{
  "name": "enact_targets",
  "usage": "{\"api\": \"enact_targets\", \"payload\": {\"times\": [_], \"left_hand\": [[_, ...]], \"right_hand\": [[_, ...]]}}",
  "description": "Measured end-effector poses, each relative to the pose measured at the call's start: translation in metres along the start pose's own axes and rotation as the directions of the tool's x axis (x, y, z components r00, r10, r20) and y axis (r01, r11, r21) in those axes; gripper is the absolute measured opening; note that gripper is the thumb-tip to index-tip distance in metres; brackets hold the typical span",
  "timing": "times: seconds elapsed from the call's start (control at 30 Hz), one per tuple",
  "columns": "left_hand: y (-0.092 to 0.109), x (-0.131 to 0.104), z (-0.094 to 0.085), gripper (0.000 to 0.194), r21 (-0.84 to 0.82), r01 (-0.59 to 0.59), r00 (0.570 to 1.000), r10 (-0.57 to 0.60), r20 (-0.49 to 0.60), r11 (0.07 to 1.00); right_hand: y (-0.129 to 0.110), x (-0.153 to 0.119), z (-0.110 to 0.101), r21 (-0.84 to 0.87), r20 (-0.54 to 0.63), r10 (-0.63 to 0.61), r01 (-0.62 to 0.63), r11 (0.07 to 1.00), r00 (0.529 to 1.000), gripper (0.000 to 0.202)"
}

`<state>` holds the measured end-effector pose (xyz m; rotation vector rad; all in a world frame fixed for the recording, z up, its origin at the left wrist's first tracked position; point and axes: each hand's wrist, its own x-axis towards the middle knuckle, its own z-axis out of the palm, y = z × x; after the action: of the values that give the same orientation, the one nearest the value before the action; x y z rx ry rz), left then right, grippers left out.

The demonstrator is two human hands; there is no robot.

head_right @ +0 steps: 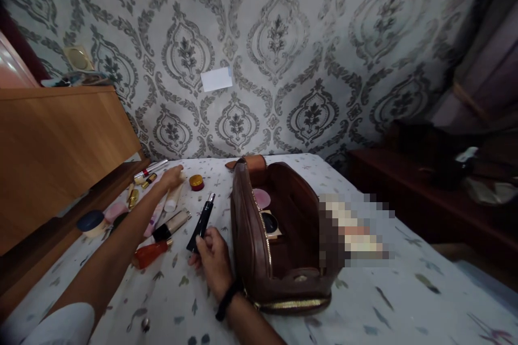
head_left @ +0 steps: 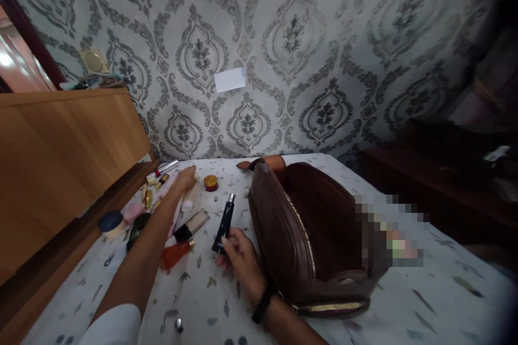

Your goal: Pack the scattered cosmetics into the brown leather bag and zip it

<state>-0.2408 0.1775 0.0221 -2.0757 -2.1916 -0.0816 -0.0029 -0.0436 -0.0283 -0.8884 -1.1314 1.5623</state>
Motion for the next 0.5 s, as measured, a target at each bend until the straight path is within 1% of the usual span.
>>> {"api": "enact_targets", "payload": {"times": [0.17, 0.37, 0.43, 0.5], "left_hand": [[0.006, 0.006, 0.001, 0.037, -0.012, -0.101, 0.995, 0.101, 0.011, 0.995], [0.023, 0.011, 0.0, 0.036, -0.032, -0.157, 0.987, 0.158, 0.03, 0.987], [0.022, 0.01, -0.005, 0.037, -0.052, -0.156, 0.987, 0.158, 0.033, 0.986], [0.012, 0.007, -0.014, 0.039, -0.067, -0.133, 0.99, 0.135, 0.036, 0.989]], "right_hand": [[-0.001, 0.0, 0.0, -0.006, 0.004, 0.003, -0.003, 1.0, 1.0, 0.065], [-0.003, -0.002, 0.0, 0.009, 0.005, 0.0, 0.0, 1.0, 1.0, 0.063], [-0.003, -0.002, 0.0, -0.001, 0.008, 0.0, 0.0, 1.0, 1.0, 0.06], [-0.004, -0.002, 0.0, -0.003, -0.001, -0.006, 0.006, 1.0, 1.0, 0.057]]}}
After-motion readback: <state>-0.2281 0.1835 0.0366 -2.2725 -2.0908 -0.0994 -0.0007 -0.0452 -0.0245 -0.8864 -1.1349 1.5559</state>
